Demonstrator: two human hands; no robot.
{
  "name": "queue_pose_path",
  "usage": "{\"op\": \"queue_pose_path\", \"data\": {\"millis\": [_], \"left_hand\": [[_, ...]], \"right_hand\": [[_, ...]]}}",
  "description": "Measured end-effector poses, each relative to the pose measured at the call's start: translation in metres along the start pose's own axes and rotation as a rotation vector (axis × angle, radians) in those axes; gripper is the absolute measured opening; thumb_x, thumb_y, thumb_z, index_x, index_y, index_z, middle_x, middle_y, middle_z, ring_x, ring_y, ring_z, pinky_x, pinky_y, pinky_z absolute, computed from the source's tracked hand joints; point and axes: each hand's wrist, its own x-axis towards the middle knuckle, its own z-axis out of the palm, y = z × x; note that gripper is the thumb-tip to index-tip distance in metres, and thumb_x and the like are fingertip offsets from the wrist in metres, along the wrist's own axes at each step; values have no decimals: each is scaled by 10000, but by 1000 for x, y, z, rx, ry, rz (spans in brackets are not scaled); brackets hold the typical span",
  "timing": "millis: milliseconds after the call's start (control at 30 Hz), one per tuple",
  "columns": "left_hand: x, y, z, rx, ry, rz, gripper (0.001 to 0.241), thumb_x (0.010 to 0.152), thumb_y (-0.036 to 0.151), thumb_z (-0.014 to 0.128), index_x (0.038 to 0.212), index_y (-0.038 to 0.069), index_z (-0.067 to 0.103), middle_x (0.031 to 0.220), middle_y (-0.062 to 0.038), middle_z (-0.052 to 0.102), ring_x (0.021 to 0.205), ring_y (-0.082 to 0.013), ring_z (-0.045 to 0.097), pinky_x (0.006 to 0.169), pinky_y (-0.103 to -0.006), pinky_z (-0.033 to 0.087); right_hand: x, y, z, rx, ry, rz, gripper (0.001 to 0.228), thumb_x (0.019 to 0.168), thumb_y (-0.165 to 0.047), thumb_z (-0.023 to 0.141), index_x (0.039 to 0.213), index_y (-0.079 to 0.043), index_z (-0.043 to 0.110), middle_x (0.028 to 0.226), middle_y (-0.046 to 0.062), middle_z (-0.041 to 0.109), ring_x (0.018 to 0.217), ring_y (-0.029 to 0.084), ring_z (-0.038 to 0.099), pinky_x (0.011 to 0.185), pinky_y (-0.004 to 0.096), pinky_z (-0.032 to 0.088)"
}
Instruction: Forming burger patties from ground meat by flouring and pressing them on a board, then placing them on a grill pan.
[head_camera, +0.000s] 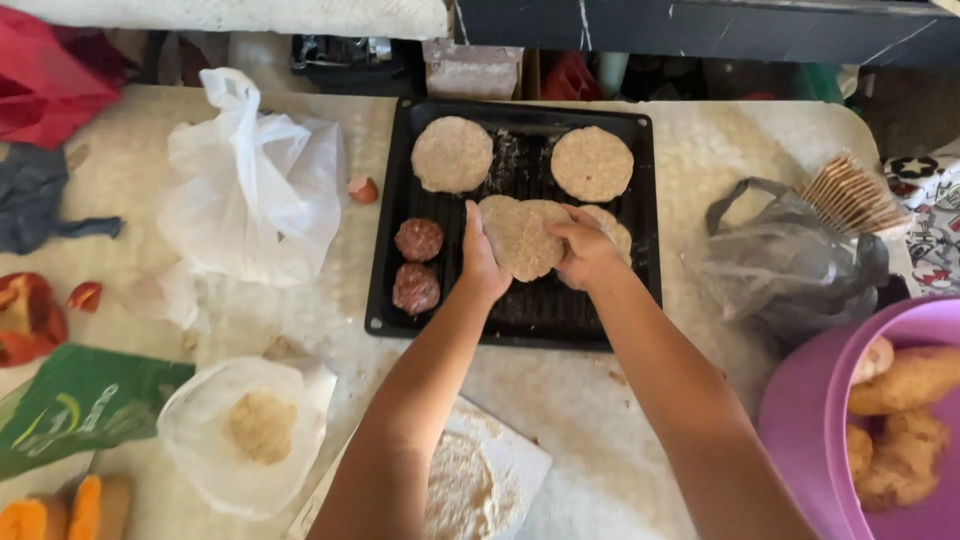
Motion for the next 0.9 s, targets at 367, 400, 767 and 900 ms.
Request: {"op": "queue_pose_path", "data": {"millis": [367,400,767,900], "left_hand": [[84,11,-44,766,264,419,468,915,231,566,1335,32,508,1393,-170,477,1310,-275,435,1099,-383,369],[83,11,-47,743,244,467,452,896,158,576,1321,14,519,1371,-197,493,1297,-294,448,1089,-397,380],[20,9,-51,1453,13,849,452,903,81,542,1353,89,494,1352,-125,478,1302,-298,432,1053,-410,406],[26,-1,-50,2019,-183,1243,400,839,217,707,1206,81,623,1161,-116,588,1177,-283,529,1023,-470,398]], "right_hand": [[48,-18,22,-143,114,8,718,843,-9,646,1447,-230,325,1481,149,298,1290,407,414,864,632,503],[39,-24,27,-183,103,23,717,850,-31,639,1456,-233,313,1495,150,276,1307,410,395,853,631,512],[62,-56,-12,-747,214,-319,378,782,-93,636,1160,-80,625,1033,218,571,864,300,673,627,405,636],[113,-33,-40,-1150,198,-437,317,758,-144,665,1071,-168,714,909,126,647,860,294,672,640,424,600]]}}
